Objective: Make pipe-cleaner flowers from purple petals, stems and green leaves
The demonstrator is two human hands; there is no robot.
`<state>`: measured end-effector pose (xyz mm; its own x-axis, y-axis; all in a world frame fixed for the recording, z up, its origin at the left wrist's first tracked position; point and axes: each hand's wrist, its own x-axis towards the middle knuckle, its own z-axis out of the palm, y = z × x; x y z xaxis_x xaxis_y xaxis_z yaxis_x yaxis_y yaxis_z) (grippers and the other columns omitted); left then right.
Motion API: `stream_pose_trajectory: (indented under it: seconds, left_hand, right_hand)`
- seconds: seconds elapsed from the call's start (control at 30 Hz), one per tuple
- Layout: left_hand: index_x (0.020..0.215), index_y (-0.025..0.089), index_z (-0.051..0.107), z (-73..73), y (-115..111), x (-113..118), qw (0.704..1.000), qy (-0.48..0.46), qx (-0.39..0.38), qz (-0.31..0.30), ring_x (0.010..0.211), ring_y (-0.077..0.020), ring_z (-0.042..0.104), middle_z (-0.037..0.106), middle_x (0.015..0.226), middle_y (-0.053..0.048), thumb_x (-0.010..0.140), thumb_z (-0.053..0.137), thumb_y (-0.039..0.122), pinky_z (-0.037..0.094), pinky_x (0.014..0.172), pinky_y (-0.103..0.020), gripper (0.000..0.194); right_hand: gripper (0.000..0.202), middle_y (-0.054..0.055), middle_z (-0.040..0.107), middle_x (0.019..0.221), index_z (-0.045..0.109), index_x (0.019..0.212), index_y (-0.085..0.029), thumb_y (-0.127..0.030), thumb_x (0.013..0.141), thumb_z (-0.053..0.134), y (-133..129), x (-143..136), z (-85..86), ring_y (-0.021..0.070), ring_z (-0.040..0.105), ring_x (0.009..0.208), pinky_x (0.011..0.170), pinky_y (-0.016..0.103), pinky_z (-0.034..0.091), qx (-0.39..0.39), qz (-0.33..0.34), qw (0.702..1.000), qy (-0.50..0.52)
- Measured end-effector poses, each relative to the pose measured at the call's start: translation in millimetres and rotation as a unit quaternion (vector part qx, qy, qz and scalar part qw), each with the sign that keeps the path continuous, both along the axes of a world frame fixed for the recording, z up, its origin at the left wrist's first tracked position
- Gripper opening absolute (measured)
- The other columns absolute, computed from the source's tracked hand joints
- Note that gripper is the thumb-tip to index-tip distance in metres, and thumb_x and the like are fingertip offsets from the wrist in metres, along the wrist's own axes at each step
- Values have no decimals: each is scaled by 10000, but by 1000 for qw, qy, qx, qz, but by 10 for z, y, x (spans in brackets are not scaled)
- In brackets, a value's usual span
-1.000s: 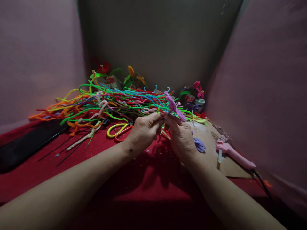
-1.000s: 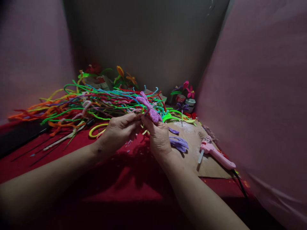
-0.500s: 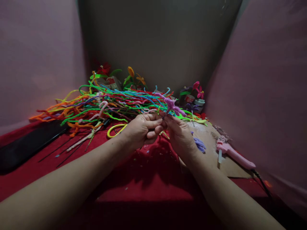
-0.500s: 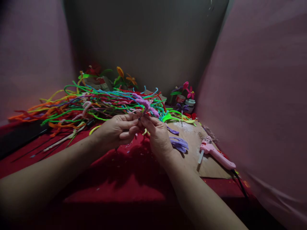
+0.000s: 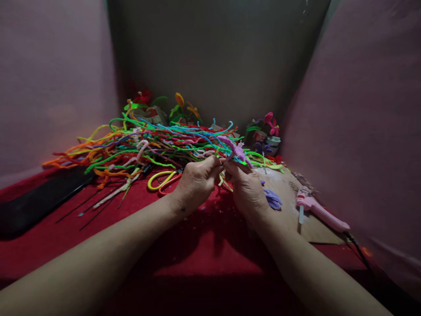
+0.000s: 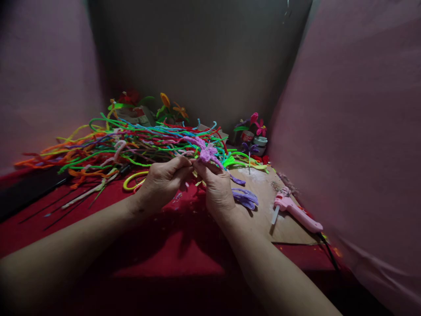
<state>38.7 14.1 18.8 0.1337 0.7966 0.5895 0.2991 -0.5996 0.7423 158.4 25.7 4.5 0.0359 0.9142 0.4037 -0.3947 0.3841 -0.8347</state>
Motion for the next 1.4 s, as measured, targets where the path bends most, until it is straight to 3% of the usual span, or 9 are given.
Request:
stream_pose_trajectory:
  seconds: [0.27,0.47,0.6,0.83,0.97,1.2,1.3,1.4]
  left_hand:
    - [685,160,568,7,47,-7,999,-20,-9,-29,606,-90,473,539,663,17,808,500,241,393,597,-191,163]
    - [783,148,610,30,64,-24,991,-70,-81,-82,619,-85,475,555,698,6,799,493,205,407,593,-191,130]
    - [714,139,587,63,51,-18,980,-110,-132,-104,536,-63,445,524,619,22,770,519,180,376,515,-171,98]
    - [626,131,523,111,19,5,960,-147,-216,-97,345,-10,295,425,458,65,747,563,182,201,343,-144,137]
    - [672,130,528,110,30,-1,933,-202,-262,-143,324,-7,286,451,470,57,762,559,188,190,326,-141,111]
    - [681,135,525,97,51,-54,878,-248,-332,-240,327,-4,293,470,526,47,760,585,196,214,300,-126,117]
    - [661,139,524,110,43,-63,883,-236,-329,-238,323,-6,301,479,537,44,756,592,222,220,288,-129,143]
    - [626,140,520,126,12,-50,920,-178,-288,-196,323,-23,336,485,528,37,780,562,263,262,294,-153,201]
  right_hand:
    - [87,-24,630,714,700,759,-214,-263,744,629,8,7,-26,97,438,569,569,249,375,10,44,999,3]
    - [94,-12,654,756,710,774,-210,-243,751,626,12,7,-50,106,492,621,600,251,396,2,52,999,11]
    - [85,-14,673,769,718,766,-212,-224,731,642,16,4,-52,108,522,641,624,254,415,3,53,998,22]
    - [66,-26,654,666,717,724,-201,-214,698,658,16,12,-25,99,523,609,606,245,427,-8,31,999,22]
    - [44,-38,639,624,707,681,-191,-184,664,668,13,21,2,90,522,590,620,243,427,-11,20,1000,17]
    - [105,-1,688,738,721,779,-197,-221,712,644,68,54,-28,121,586,718,742,261,446,-22,87,996,21]
    - [91,2,689,714,724,756,-195,-211,703,652,71,61,-25,137,596,714,770,287,453,-7,91,996,24]
    - [83,5,684,709,720,740,-190,-195,688,655,47,54,4,146,587,688,746,304,461,-3,84,996,31]
